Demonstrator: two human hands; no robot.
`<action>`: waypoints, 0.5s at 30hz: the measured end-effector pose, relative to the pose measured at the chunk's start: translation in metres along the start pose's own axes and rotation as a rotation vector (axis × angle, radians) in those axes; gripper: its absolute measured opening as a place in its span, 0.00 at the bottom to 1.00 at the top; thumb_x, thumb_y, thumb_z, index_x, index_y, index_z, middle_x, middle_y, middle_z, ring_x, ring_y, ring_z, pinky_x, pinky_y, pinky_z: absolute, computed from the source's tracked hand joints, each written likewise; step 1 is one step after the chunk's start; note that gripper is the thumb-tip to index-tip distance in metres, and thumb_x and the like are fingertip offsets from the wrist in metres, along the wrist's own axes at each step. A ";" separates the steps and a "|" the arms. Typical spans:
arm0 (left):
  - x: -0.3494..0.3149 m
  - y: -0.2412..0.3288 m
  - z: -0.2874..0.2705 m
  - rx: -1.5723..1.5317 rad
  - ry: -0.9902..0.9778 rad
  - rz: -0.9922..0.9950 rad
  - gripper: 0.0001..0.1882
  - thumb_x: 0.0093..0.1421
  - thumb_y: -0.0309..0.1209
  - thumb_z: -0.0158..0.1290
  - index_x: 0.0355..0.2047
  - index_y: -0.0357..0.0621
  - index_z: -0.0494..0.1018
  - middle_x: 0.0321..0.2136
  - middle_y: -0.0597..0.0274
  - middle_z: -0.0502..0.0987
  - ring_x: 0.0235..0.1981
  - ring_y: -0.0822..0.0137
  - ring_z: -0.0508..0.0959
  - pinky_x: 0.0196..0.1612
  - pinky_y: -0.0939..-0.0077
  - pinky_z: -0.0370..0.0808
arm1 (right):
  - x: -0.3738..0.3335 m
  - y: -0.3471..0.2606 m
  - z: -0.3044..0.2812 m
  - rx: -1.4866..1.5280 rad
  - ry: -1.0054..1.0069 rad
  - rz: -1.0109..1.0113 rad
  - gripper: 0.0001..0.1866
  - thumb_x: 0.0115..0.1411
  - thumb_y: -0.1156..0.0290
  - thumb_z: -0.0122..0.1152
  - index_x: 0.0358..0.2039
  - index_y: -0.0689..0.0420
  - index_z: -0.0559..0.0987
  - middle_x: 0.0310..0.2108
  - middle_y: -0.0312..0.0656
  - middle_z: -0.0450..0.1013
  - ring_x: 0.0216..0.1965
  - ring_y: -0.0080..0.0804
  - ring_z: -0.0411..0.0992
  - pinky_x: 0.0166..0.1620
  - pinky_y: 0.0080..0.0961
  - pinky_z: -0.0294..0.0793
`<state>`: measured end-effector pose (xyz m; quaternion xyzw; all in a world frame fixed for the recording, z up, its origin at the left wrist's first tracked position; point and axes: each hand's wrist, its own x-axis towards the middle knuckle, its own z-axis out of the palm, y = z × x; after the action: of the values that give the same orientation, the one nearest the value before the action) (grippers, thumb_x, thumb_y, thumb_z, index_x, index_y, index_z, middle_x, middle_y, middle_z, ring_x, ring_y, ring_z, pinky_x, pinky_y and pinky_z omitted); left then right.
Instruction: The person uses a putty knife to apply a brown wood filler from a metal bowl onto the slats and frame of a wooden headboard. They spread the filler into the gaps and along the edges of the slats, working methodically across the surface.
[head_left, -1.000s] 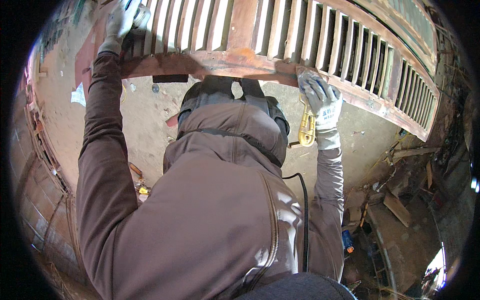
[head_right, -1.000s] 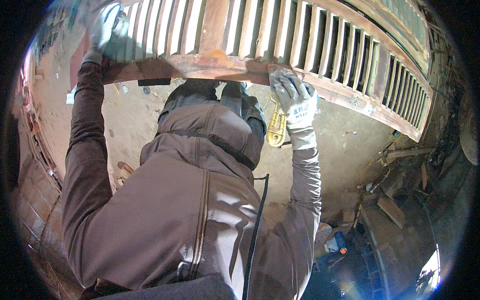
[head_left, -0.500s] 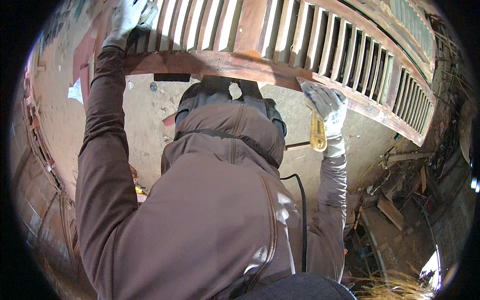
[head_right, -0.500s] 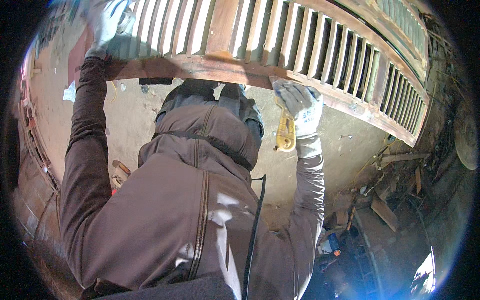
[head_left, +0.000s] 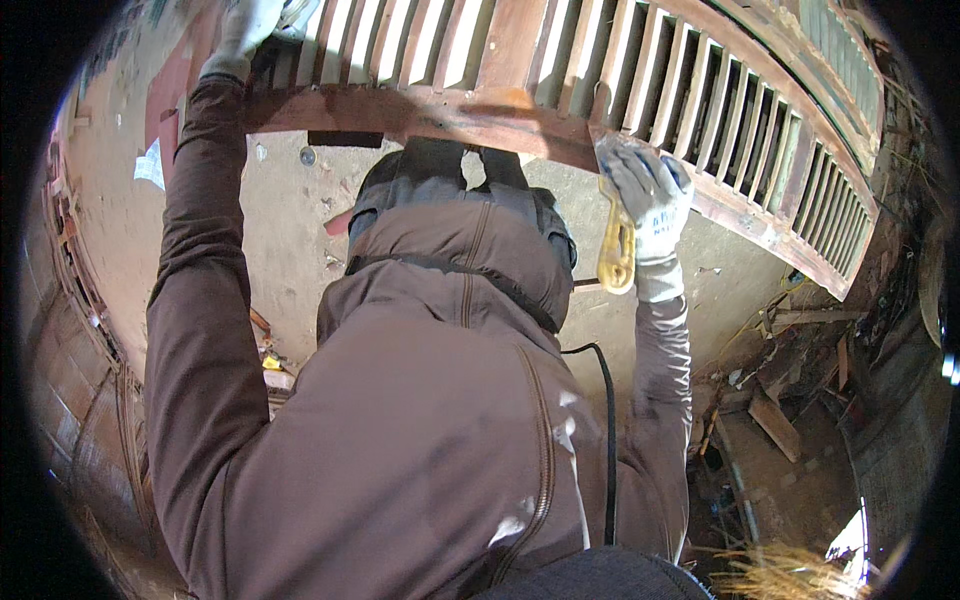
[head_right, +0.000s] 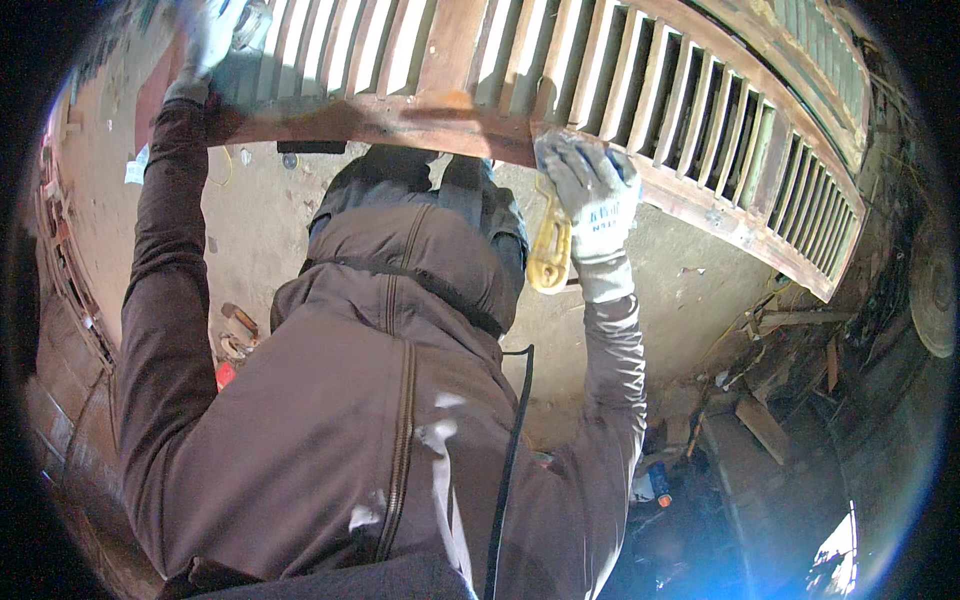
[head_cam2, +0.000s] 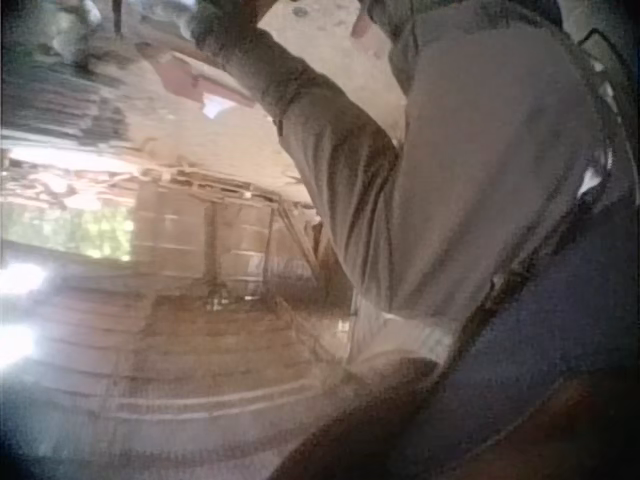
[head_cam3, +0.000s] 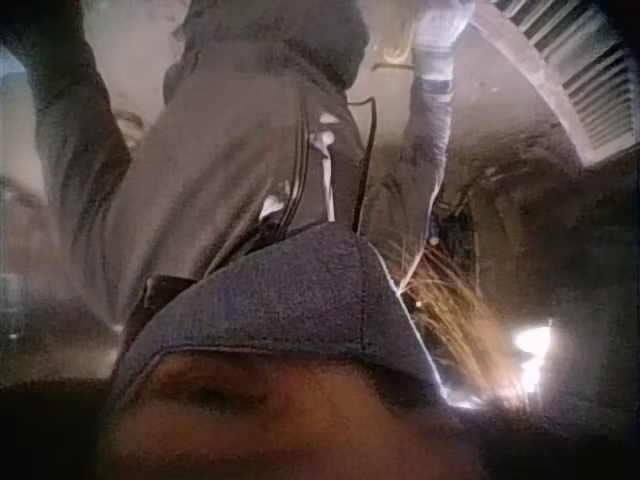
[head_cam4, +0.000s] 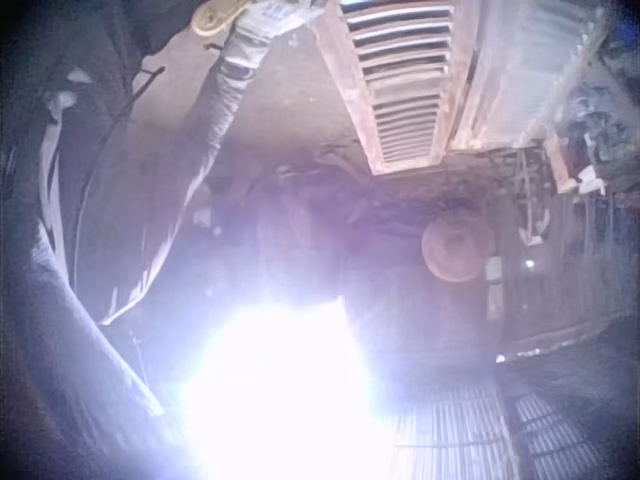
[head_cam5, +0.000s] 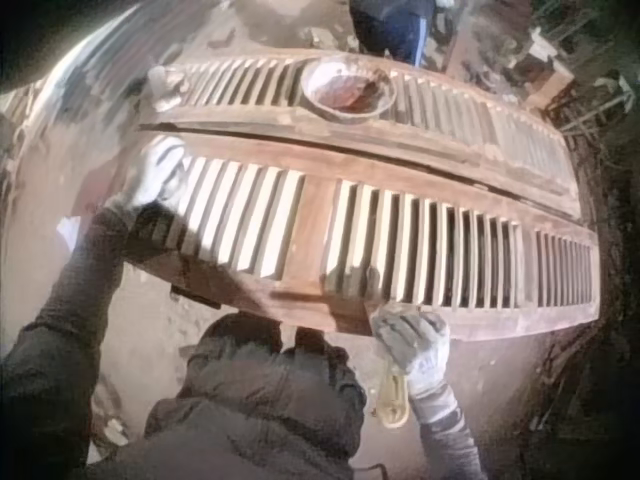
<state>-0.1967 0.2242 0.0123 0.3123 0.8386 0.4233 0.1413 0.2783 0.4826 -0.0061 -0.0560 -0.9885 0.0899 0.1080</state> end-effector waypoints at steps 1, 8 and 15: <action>-0.001 -0.004 -0.003 0.097 0.026 0.093 0.09 0.69 0.27 0.49 0.44 0.34 0.75 0.35 0.54 0.77 0.36 0.63 0.79 0.39 0.71 0.75 | 0.004 -0.002 0.001 -0.023 0.013 -0.001 0.14 0.49 0.64 0.64 0.38 0.46 0.85 0.44 0.29 0.82 0.48 0.24 0.77 0.55 0.34 0.67; 0.001 -0.019 -0.011 0.502 0.078 0.416 0.08 0.69 0.27 0.50 0.42 0.35 0.75 0.35 0.54 0.77 0.36 0.63 0.79 0.38 0.69 0.75 | 0.010 -0.020 -0.004 0.034 -0.018 -0.030 0.13 0.51 0.61 0.65 0.38 0.44 0.86 0.47 0.29 0.81 0.51 0.27 0.76 0.56 0.35 0.66; 0.010 -0.022 -0.007 0.342 0.049 0.312 0.09 0.68 0.26 0.50 0.44 0.34 0.75 0.35 0.54 0.77 0.35 0.63 0.78 0.39 0.70 0.75 | 0.011 -0.038 0.013 0.037 -0.063 -0.009 0.13 0.51 0.63 0.64 0.39 0.45 0.85 0.48 0.29 0.81 0.52 0.26 0.75 0.58 0.38 0.65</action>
<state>-0.2163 0.2167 -0.0009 0.4474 0.8428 0.2992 -0.0012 0.2607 0.4451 -0.0095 -0.0468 -0.9898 0.1092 0.0784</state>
